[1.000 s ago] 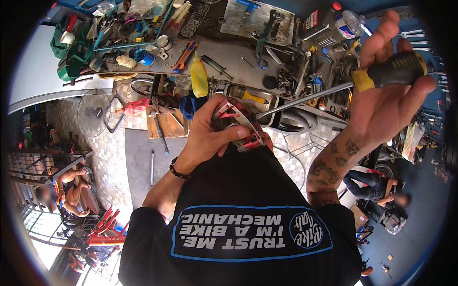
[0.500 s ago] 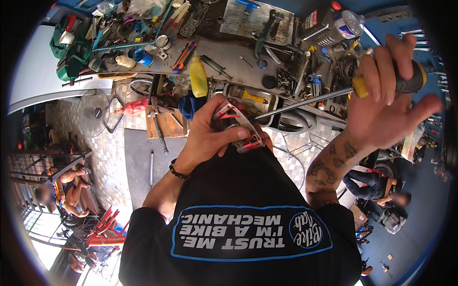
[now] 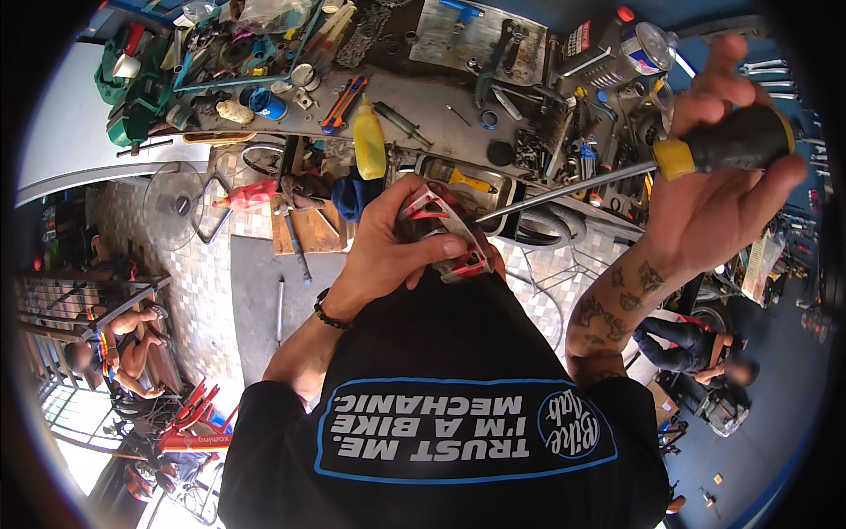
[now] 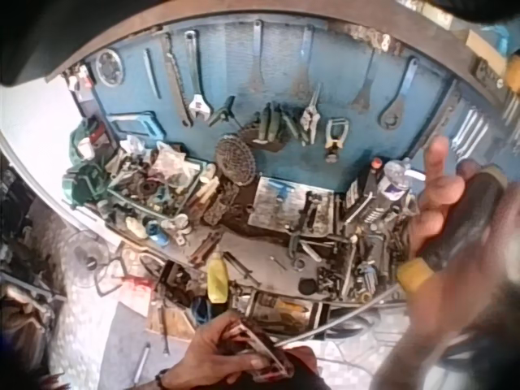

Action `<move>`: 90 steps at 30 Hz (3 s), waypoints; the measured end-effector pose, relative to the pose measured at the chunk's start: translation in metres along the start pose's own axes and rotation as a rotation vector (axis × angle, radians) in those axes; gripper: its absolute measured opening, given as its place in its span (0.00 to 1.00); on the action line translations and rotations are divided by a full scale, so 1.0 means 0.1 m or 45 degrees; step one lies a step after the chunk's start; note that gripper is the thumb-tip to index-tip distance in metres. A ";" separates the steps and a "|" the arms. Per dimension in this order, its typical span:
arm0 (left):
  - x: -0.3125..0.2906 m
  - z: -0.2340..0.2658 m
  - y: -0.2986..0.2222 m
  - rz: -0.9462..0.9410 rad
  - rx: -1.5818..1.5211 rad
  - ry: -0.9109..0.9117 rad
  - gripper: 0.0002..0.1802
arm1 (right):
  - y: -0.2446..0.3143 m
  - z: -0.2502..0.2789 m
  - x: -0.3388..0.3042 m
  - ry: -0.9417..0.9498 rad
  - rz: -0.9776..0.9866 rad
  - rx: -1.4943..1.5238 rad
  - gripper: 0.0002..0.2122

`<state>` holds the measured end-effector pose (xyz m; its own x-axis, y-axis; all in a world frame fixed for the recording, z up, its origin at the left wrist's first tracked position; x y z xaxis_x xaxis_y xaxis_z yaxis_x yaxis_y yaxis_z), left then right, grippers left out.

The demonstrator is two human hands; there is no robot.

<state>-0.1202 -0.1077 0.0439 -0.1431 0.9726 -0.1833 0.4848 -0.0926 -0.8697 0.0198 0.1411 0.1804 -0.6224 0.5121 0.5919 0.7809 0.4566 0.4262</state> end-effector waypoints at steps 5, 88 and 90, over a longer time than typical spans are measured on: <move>0.01 0.00 -0.01 -0.011 -0.010 -0.003 0.23 | -0.03 -0.01 0.11 0.466 -0.252 0.154 0.28; -0.09 0.07 0.04 -0.407 0.316 -0.195 0.25 | -0.22 0.04 -0.17 -0.224 0.118 -1.330 0.25; -0.09 0.04 0.03 -0.402 0.281 -0.230 0.24 | -0.19 0.02 -0.18 -0.273 0.146 -1.428 0.25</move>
<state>-0.1211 -0.1179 0.0414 -0.4135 0.9092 0.0477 0.1995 0.1415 -0.9696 0.0161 0.1242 0.1600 -0.4567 0.6713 0.5837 0.3737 -0.4507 0.8107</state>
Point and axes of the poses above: each hand's wrist, its own x-axis towards the middle knuckle, its own z-axis out of the back of the hand, y = z × x, the point moved 2 cm from there along x, towards the middle knuckle, and after that the axes turned 13 degrees about y, right-handed, at the moved point
